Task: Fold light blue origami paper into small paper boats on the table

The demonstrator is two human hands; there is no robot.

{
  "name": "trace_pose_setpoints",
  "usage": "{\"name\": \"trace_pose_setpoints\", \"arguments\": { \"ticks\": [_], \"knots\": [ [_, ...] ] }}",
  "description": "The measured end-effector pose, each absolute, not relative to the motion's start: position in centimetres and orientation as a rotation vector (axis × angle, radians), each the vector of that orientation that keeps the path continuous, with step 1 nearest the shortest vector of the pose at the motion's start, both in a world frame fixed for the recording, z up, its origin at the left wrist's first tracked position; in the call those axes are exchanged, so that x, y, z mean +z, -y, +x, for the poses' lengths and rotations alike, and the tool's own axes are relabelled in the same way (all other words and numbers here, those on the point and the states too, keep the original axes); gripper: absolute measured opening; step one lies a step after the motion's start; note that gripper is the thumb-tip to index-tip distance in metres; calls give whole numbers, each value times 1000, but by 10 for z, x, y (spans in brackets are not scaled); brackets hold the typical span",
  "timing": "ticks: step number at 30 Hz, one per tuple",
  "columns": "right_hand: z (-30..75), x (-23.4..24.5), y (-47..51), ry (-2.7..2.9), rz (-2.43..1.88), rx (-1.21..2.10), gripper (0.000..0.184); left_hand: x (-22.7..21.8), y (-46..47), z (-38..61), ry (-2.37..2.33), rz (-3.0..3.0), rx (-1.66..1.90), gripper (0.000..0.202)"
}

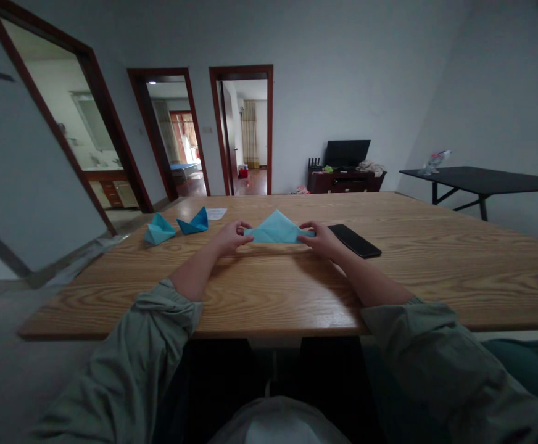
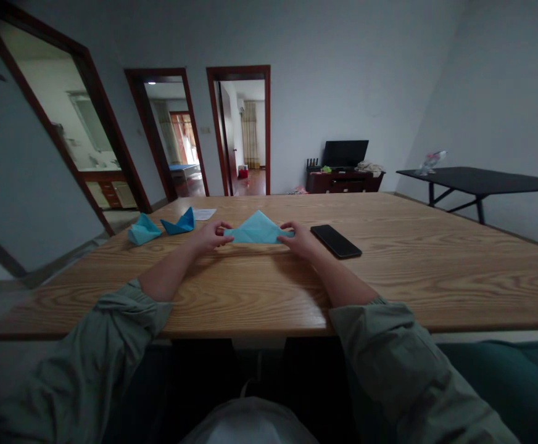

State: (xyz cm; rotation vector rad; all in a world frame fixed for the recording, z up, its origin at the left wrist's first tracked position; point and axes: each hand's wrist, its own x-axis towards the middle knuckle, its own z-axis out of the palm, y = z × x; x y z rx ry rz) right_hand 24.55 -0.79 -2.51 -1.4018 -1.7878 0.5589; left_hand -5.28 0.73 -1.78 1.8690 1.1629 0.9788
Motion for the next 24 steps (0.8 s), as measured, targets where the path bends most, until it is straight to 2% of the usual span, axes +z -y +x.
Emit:
{"name": "trace_pose_setpoints", "arguments": {
  "ticks": [5,14,20,24],
  "knots": [
    [243,-26,8,1685,-1358,641,42,-21,-13,-54,-1122,1799,1091,46],
    [243,-25,9,1722,-1421,502,32,-23,-13,-54,-1140,1843,1047,38],
    [242,-25,9,1660,-1357,527,36,-23,-14,-54,-1133,1873,1167,43],
    [243,-26,6,1570,-1272,572,41,-20,-15,-53,-1136,1861,1293,38]
  ]
}}
